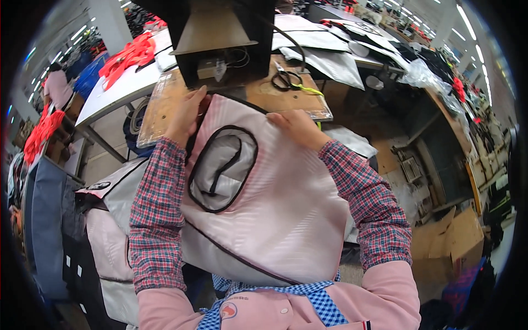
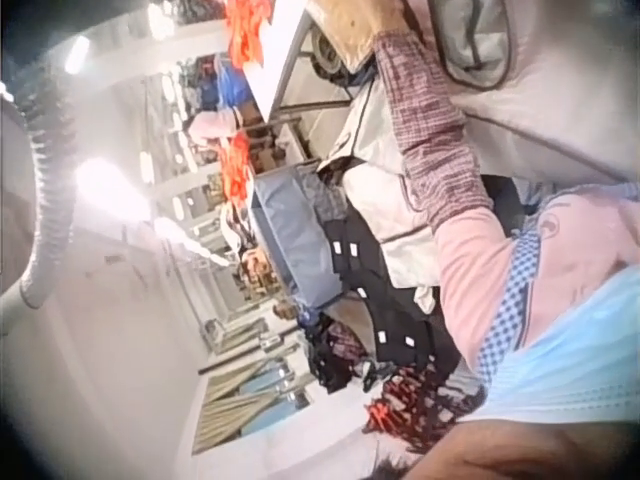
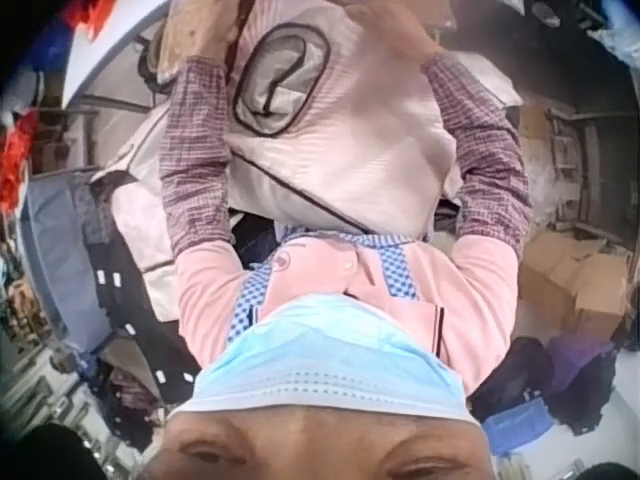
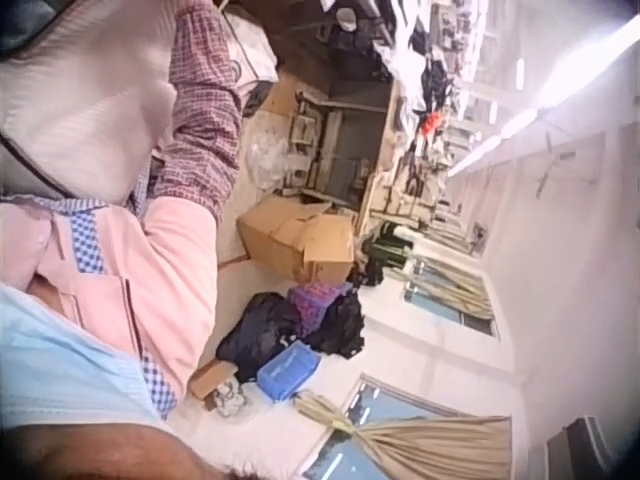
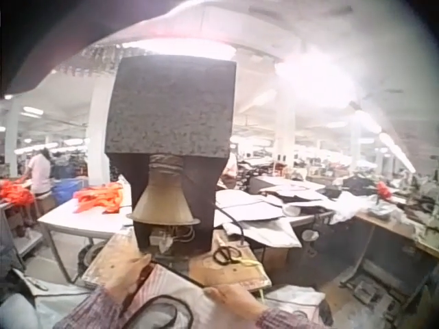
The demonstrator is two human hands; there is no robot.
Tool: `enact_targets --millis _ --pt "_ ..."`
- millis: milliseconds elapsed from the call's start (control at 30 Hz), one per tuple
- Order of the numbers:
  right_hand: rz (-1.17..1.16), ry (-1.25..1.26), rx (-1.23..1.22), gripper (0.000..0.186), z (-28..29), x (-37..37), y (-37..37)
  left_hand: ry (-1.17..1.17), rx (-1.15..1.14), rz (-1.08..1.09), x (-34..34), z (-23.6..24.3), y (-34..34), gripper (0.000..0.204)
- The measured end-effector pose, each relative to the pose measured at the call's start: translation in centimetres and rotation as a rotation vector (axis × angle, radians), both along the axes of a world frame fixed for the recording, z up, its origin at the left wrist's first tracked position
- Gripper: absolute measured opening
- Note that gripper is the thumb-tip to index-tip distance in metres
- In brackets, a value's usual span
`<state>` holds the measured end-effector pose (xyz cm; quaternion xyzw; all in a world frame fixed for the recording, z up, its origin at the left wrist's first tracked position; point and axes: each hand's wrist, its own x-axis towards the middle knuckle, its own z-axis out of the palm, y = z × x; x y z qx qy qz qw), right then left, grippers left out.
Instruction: The recorder is using an industrial machine to join and finish the edges of fabric pouches at a factory workstation.
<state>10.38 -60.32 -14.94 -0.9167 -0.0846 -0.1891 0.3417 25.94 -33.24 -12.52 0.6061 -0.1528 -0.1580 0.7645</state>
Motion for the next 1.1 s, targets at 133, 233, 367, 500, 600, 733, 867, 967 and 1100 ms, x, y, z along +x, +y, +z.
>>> enact_targets --millis 133,233,367,500,600,733,867,967,1100 --pt "-0.066 0.128 -0.073 0.043 0.6 0.3 0.1 0.013 -0.016 0.071 -0.5 0.2 -0.3 0.025" --pt "-0.07 0.127 -0.122 0.037 0.9 -0.2 0.0 -0.016 -0.013 0.055 -0.7 0.5 -0.7 0.025" --pt "-0.1 0.145 -0.134 0.037 0.5 0.2 -0.3 -0.016 -0.023 0.083 -0.5 0.4 -1.2 0.026" --pt "-0.065 0.07 -0.072 0.036 0.4 0.5 -0.2 -0.024 -0.018 0.093 -0.4 0.5 -1.5 0.026" --pt "-0.058 0.036 -0.049 0.036 0.3 0.8 -0.3 -0.054 -0.027 0.1 0.0 0.4 -1.6 0.026" --pt "-0.059 0.037 -0.072 0.037 0.6 1.1 -0.3 -0.079 -0.026 0.136 0.4 0.2 -1.9 0.027" --pt "-0.065 0.105 -0.118 0.036 1.3 1.2 0.0 -0.105 -0.038 0.142 1.1 0.0 -1.9 0.028" --pt "-0.079 0.126 -0.125 0.037 1.8 1.1 -0.3 -0.155 -0.023 0.167 1.2 0.0 -2.5 0.03" --pt "-0.101 0.163 -0.13 0.039 2.2 1.4 0.1 -0.192 -0.02 0.188 1.8 -0.2 -2.4 0.031"
